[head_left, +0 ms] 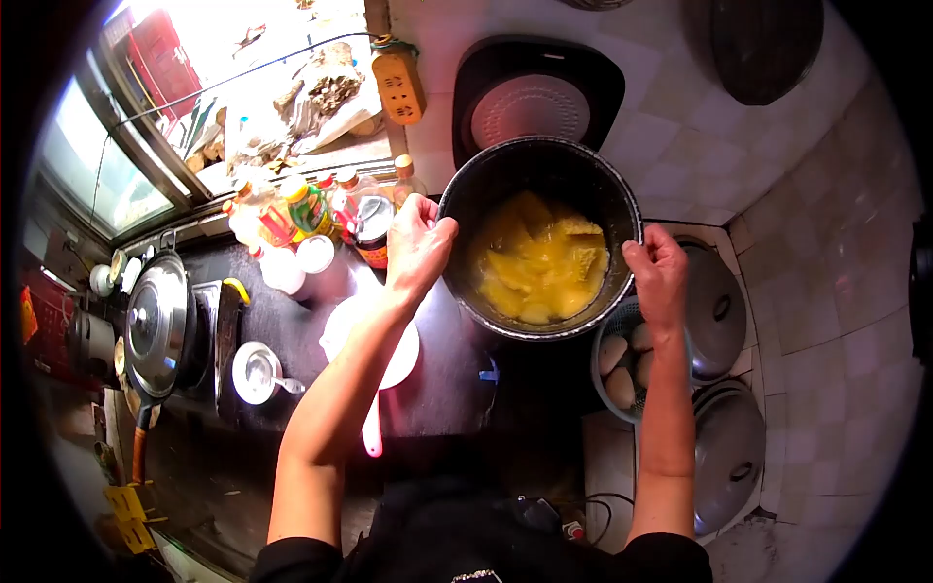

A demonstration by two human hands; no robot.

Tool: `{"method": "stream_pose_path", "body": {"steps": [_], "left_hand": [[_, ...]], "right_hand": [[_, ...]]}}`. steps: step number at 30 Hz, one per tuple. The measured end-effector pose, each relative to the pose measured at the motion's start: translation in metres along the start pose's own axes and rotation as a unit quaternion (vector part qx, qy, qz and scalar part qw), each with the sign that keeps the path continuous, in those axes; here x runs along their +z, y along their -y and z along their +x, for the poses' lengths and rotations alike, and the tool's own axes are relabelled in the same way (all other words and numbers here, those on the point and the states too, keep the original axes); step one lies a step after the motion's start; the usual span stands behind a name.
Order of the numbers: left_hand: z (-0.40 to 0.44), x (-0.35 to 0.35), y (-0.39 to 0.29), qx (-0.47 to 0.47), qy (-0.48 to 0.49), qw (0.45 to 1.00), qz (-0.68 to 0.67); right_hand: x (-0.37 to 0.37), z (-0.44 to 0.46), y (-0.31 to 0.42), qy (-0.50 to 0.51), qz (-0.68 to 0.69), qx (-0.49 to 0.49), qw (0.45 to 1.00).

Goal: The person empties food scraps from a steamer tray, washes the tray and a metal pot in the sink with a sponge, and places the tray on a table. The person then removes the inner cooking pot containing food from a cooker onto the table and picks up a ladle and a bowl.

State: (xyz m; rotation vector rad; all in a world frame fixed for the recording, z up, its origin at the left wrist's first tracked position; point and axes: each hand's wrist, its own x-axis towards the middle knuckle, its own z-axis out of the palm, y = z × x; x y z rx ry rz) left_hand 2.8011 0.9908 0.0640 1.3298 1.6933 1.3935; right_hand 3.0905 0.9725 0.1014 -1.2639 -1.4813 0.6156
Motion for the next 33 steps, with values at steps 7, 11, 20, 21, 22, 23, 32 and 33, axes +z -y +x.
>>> {"method": "stream_pose_path", "body": {"steps": [7, 11, 20, 21, 22, 23, 32, 33], "left_hand": [[-0.104, -0.109, -0.025, -0.048, -0.014, 0.987, -0.155], [-0.190, -0.199, -0.033, -0.037, -0.062, 0.975, -0.209], [-0.406, -0.410, -0.011, -0.055, -0.313, 0.940, -0.126], [-0.427, -0.431, -0.003, -0.047, -0.350, 0.929, -0.110], [-0.452, -0.452, 0.005, -0.055, -0.370, 0.924, -0.084], [-0.476, -0.472, 0.012, -0.061, -0.389, 0.917, -0.059], [-0.632, -0.606, 0.069, -0.100, -0.622, 0.775, 0.060], [-0.644, -0.619, 0.077, -0.108, -0.639, 0.759, 0.054]], "right_hand": [[0.008, -0.059, 0.101, 0.091, 0.012, -0.018, 0.996], [0.042, -0.111, 0.154, 0.174, 0.045, -0.017, 0.984], [0.200, -0.277, 0.226, 0.438, 0.092, 0.021, 0.894], [0.222, -0.302, 0.233, 0.466, 0.096, 0.033, 0.879], [0.242, -0.327, 0.244, 0.498, 0.100, 0.056, 0.860], [0.264, -0.351, 0.251, 0.531, 0.110, 0.064, 0.838], [0.434, -0.534, 0.346, 0.701, 0.153, -0.035, 0.696], [0.455, -0.550, 0.352, 0.717, 0.134, -0.028, 0.683]]}}
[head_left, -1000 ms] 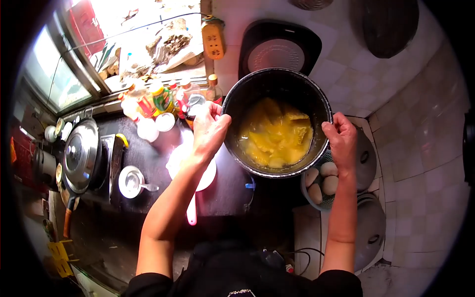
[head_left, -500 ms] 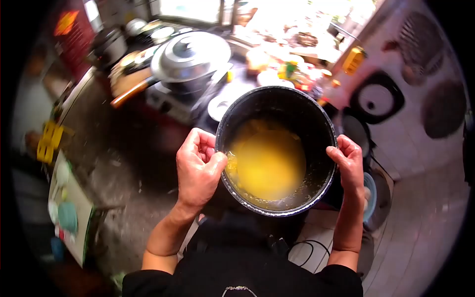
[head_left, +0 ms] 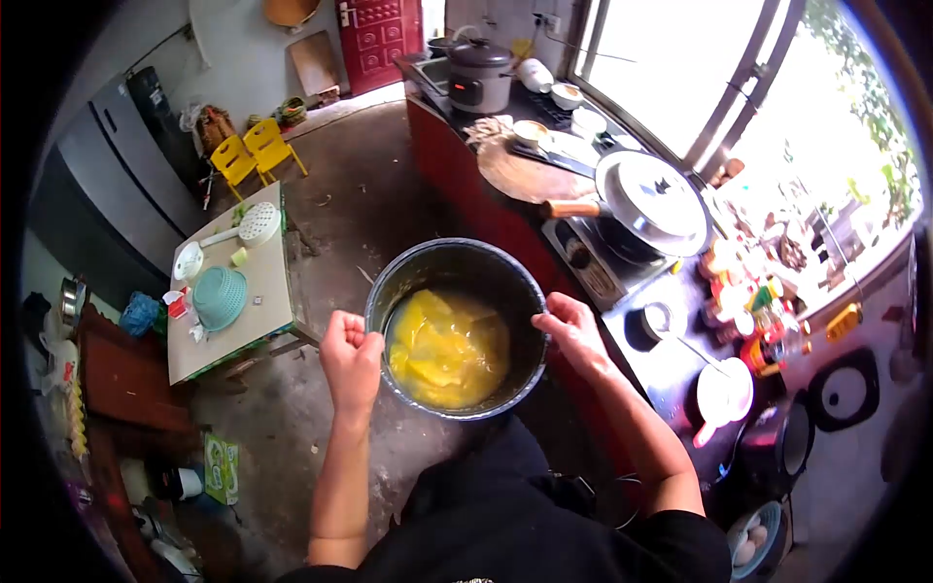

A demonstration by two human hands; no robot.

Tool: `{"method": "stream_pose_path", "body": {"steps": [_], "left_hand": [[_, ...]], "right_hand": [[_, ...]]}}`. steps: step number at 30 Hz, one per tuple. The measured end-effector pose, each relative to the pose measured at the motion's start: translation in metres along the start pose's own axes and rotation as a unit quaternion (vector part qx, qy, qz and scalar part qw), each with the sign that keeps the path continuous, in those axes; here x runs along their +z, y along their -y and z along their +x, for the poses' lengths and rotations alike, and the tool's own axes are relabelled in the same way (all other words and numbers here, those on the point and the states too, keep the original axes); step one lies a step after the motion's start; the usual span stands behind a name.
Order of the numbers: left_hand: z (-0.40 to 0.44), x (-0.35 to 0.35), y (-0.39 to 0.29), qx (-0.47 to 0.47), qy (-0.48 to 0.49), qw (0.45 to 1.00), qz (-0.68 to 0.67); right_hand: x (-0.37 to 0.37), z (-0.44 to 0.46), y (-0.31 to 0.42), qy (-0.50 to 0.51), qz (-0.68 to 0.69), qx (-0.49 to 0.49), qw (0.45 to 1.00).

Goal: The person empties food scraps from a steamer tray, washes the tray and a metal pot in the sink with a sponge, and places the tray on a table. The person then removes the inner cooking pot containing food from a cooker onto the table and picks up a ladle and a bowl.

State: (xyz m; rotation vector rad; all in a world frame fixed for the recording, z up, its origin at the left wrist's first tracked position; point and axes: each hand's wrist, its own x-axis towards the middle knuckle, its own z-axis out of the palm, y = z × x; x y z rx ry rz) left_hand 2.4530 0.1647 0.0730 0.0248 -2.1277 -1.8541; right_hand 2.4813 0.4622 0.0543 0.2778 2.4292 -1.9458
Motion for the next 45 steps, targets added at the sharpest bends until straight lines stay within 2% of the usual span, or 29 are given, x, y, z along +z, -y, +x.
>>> {"method": "stream_pose_path", "body": {"steps": [2, 3, 4, 6, 9, 12, 16, 18, 21, 24, 26, 28, 29, 32, 33, 36, 37, 41, 45], "left_hand": [[0.025, -0.017, 0.019, -0.009, -0.036, 0.999, 0.016], [0.040, -0.024, 0.030, -0.014, -0.048, 0.999, 0.017], [0.054, -0.030, 0.042, -0.021, -0.060, 0.998, 0.018], [0.080, -0.034, 0.061, -0.023, -0.086, 0.996, 0.026], [0.127, -0.023, 0.083, -0.041, -0.114, 0.991, 0.058], [0.172, -0.028, 0.112, -0.031, -0.176, 0.981, 0.079], [0.220, -0.041, 0.148, -0.087, -0.224, 0.968, 0.076], [0.237, -0.053, 0.178, -0.095, -0.238, 0.966, 0.041], [0.260, -0.077, 0.214, -0.122, -0.254, 0.956, 0.081], [0.285, -0.112, 0.253, -0.136, -0.271, 0.944, 0.129], [0.302, -0.143, 0.283, -0.145, -0.268, 0.937, 0.171], [0.321, -0.175, 0.307, -0.160, -0.266, 0.933, 0.182], [0.329, -0.189, 0.318, -0.170, -0.268, 0.930, 0.185], [0.349, -0.235, 0.350, -0.221, -0.278, 0.910, 0.211], [0.355, -0.250, 0.361, -0.230, -0.279, 0.905, 0.223], [0.374, -0.289, 0.396, -0.249, -0.267, 0.894, 0.259], [0.380, -0.300, 0.411, -0.257, -0.269, 0.891, 0.261], [0.402, -0.335, 0.470, -0.265, -0.270, 0.889, 0.259], [0.429, -0.362, 0.480, -0.285, -0.267, 0.886, 0.249]], "right_hand": [[0.031, 0.044, 0.000, 0.024, -0.029, -0.032, 0.999], [0.046, 0.066, -0.001, 0.040, -0.009, -0.019, 0.999], [0.059, 0.091, -0.005, 0.043, -0.051, -0.051, 0.996], [0.078, 0.133, -0.005, 0.058, -0.064, -0.047, 0.995], [0.104, 0.193, 0.014, 0.073, -0.044, -0.034, 0.996], [0.136, 0.267, 0.017, 0.064, -0.044, -0.077, 0.994], [0.190, 0.343, 0.027, 0.072, -0.043, -0.103, 0.991], [0.219, 0.364, 0.029, 0.092, -0.068, -0.109, 0.987], [0.256, 0.392, 0.026, 0.135, -0.092, -0.117, 0.980], [0.311, 0.415, 0.002, 0.162, -0.138, -0.077, 0.974], [0.348, 0.429, -0.020, 0.188, -0.143, -0.092, 0.967], [0.388, 0.432, -0.014, 0.205, -0.141, -0.053, 0.967], [0.409, 0.434, -0.008, 0.221, -0.111, -0.001, 0.969], [0.478, 0.468, -0.053, 0.244, -0.126, -0.039, 0.961], [0.499, 0.470, -0.033, 0.272, -0.088, 0.046, 0.957], [0.563, 0.500, -0.054, 0.275, -0.153, -0.005, 0.949], [0.583, 0.508, -0.063, 0.269, -0.120, 0.006, 0.956], [0.646, 0.536, -0.077, 0.262, -0.161, 0.001, 0.952], [0.692, 0.562, -0.093, 0.281, -0.184, -0.013, 0.942]]}}
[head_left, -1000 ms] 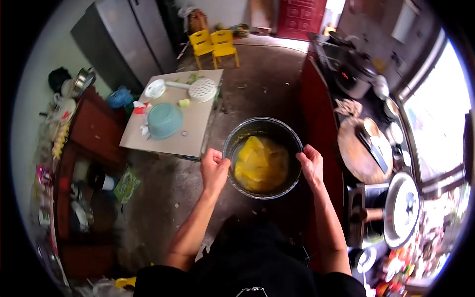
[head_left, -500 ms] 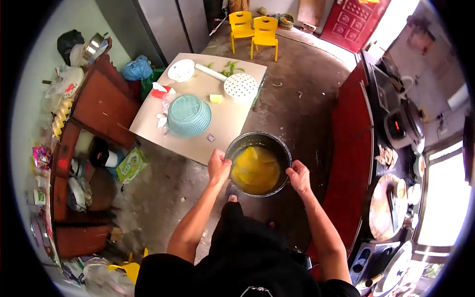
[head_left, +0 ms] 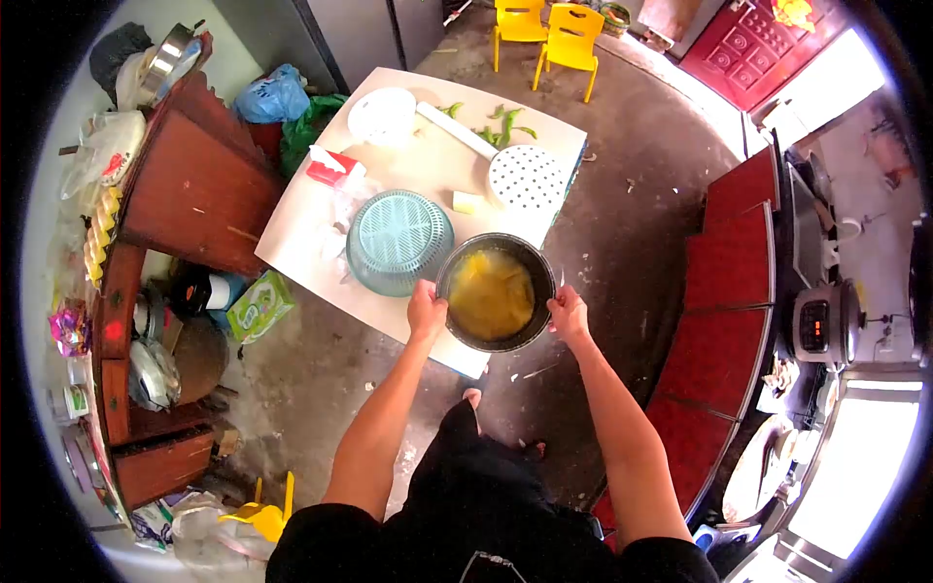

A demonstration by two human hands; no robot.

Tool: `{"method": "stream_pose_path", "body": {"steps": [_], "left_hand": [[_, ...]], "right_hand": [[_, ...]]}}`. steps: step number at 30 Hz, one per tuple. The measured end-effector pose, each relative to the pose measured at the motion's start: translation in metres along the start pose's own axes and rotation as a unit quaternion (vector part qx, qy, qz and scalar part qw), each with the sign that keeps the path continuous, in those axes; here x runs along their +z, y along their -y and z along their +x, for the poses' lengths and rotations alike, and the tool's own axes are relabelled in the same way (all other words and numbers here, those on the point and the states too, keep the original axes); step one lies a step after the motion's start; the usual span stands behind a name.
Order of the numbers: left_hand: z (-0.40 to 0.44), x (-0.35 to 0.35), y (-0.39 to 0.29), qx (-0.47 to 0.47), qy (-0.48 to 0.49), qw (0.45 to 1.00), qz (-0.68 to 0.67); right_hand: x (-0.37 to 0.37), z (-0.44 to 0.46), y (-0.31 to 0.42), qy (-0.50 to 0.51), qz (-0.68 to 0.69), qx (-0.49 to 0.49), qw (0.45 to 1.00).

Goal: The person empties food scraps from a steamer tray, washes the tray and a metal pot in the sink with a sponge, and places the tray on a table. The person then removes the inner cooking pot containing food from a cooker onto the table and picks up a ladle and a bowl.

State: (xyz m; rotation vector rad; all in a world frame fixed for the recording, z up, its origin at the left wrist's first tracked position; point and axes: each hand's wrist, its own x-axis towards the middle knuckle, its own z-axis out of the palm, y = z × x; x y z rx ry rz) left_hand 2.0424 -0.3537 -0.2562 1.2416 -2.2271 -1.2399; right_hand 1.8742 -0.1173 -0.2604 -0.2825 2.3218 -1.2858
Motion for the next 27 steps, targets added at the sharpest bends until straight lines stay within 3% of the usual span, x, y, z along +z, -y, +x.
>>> {"method": "stream_pose_path", "body": {"steps": [3, 4, 11, 15, 18, 19, 20, 21, 22, 23, 24, 26, 27], "left_hand": [[0.025, 0.001, 0.006, -0.013, 0.004, 1.000, 0.001], [0.031, 0.003, 0.008, -0.014, 0.004, 1.000, 0.003], [0.058, 0.011, 0.024, -0.013, -0.016, 1.000, 0.016], [0.069, 0.010, 0.035, 0.005, -0.004, 0.998, -0.063], [0.062, -0.027, 0.038, -0.053, -0.057, 0.996, -0.051], [0.062, -0.050, 0.035, -0.090, -0.114, 0.989, 0.018], [0.072, -0.061, 0.075, -0.116, -0.140, 0.983, -0.031], [0.078, -0.077, 0.095, -0.077, -0.195, 0.978, -0.002], [0.085, -0.091, 0.110, -0.132, -0.198, 0.971, 0.040], [0.100, -0.093, 0.157, -0.112, -0.194, 0.972, 0.071], [0.105, -0.099, 0.172, -0.080, -0.184, 0.969, 0.146], [0.119, -0.101, 0.180, -0.041, -0.149, 0.963, 0.220], [0.124, -0.104, 0.176, -0.036, -0.123, 0.967, 0.222]], "right_hand": [[0.016, 0.026, -0.001, 0.013, -0.003, 0.058, 0.998], [0.024, 0.037, -0.013, 0.002, -0.044, 0.007, 0.999], [0.031, 0.069, 0.006, 0.012, -0.094, 0.022, 0.995], [0.032, 0.078, 0.014, 0.020, -0.003, 0.070, 0.997], [0.028, 0.070, 0.007, -0.037, -0.022, 0.075, 0.996], [0.029, 0.063, 0.002, -0.070, -0.040, 0.065, 0.995], [0.033, 0.049, -0.010, -0.036, -0.025, 0.079, 0.996], [0.040, 0.028, -0.029, -0.001, -0.012, 0.095, 0.995], [0.047, 0.008, -0.045, 0.035, 0.001, 0.108, 0.994], [0.056, -0.006, -0.054, 0.070, 0.014, 0.122, 0.990], [0.059, -0.024, -0.043, 0.229, 0.204, 0.225, 0.925], [0.094, -0.055, -0.007, 0.397, 0.307, 0.237, 0.832], [0.117, -0.059, 0.007, 0.416, 0.262, 0.233, 0.839]]}}
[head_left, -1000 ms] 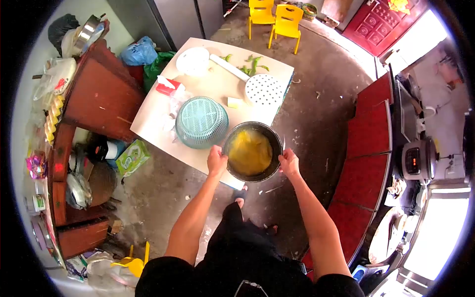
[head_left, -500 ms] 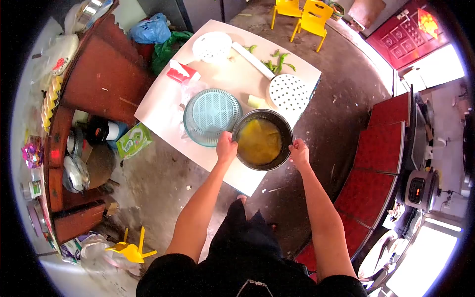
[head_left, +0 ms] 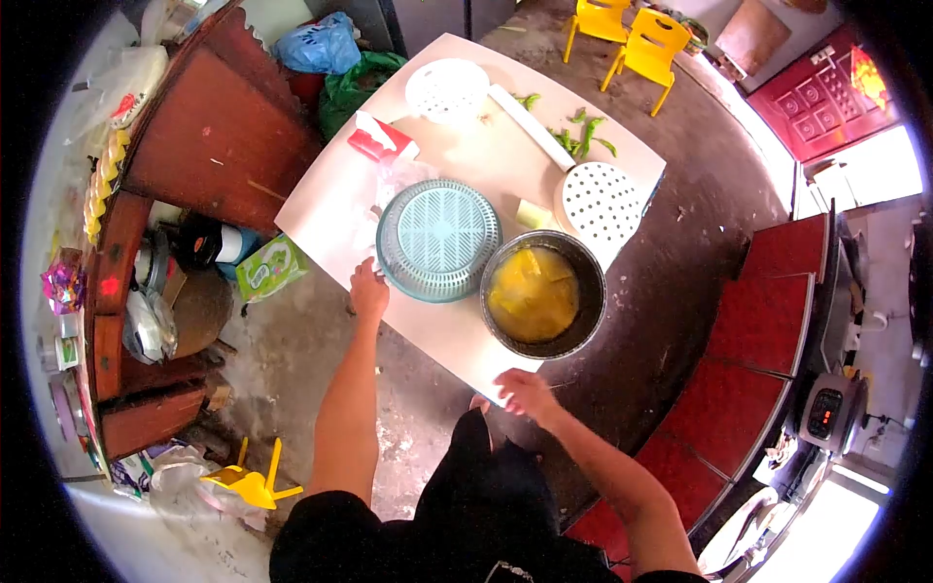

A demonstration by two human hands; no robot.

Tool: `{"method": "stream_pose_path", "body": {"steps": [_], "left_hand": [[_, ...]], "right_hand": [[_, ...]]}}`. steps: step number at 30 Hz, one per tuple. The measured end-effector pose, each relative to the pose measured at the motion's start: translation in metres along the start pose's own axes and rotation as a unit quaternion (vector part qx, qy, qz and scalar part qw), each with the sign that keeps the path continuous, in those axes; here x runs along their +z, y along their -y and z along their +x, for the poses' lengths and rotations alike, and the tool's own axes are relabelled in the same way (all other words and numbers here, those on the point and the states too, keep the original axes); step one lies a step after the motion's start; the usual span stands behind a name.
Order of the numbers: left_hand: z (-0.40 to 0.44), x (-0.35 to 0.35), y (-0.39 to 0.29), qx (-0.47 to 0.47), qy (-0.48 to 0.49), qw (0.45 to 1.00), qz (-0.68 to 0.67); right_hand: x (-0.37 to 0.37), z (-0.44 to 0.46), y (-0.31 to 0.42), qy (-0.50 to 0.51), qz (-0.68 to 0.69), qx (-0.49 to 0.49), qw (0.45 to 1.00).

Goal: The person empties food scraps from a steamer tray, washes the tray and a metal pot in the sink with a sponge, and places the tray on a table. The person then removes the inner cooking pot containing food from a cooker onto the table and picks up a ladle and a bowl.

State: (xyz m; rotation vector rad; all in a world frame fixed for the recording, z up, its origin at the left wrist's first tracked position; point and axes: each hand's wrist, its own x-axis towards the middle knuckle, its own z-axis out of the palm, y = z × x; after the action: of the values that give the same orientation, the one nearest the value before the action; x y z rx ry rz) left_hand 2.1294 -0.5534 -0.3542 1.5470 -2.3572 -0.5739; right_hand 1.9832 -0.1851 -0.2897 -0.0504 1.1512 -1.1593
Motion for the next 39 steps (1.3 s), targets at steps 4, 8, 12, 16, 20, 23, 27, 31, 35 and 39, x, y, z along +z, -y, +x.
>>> {"method": "stream_pose_path", "body": {"steps": [4, 8, 12, 16, 20, 23, 27, 31, 35, 39], "left_hand": [[0.018, 0.017, 0.027, 0.000, 0.042, 0.999, -0.016], [0.011, 0.011, 0.045, 0.043, 0.118, 0.991, 0.034], [0.001, 0.005, 0.039, 0.037, 0.134, 0.987, -0.087], [-0.011, -0.006, 0.040, -0.043, 0.188, 0.950, -0.246], [-0.018, -0.030, 0.012, -0.123, 0.280, 0.892, -0.333], [-0.038, -0.039, 0.001, -0.144, 0.253, 0.871, -0.395], [-0.104, -0.069, 0.012, -0.216, 0.199, 0.866, -0.405], [-0.192, -0.111, 0.021, -0.285, 0.105, 0.842, -0.445], [-0.258, -0.149, -0.004, -0.310, -0.005, 0.863, -0.399], [-0.274, -0.168, -0.028, -0.285, -0.021, 0.879, -0.383]], "right_hand": [[0.063, 0.065, 0.030, -0.011, 0.025, 0.085, 0.996], [0.080, 0.128, 0.025, -0.057, 0.185, 0.059, 0.979], [0.101, 0.155, 0.032, -0.098, 0.333, 0.011, 0.938], [0.099, 0.173, 0.027, -0.059, 0.380, 0.001, 0.923], [0.116, 0.168, 0.042, -0.079, 0.372, -0.054, 0.923], [0.121, 0.167, 0.052, -0.118, 0.314, -0.121, 0.934], [0.115, 0.165, 0.060, -0.127, 0.275, -0.103, 0.947], [0.114, 0.169, 0.058, -0.120, 0.297, -0.084, 0.943], [0.101, 0.175, 0.046, -0.061, 0.364, -0.044, 0.928], [0.114, 0.132, 0.043, -0.033, 0.330, 0.001, 0.944]]}}
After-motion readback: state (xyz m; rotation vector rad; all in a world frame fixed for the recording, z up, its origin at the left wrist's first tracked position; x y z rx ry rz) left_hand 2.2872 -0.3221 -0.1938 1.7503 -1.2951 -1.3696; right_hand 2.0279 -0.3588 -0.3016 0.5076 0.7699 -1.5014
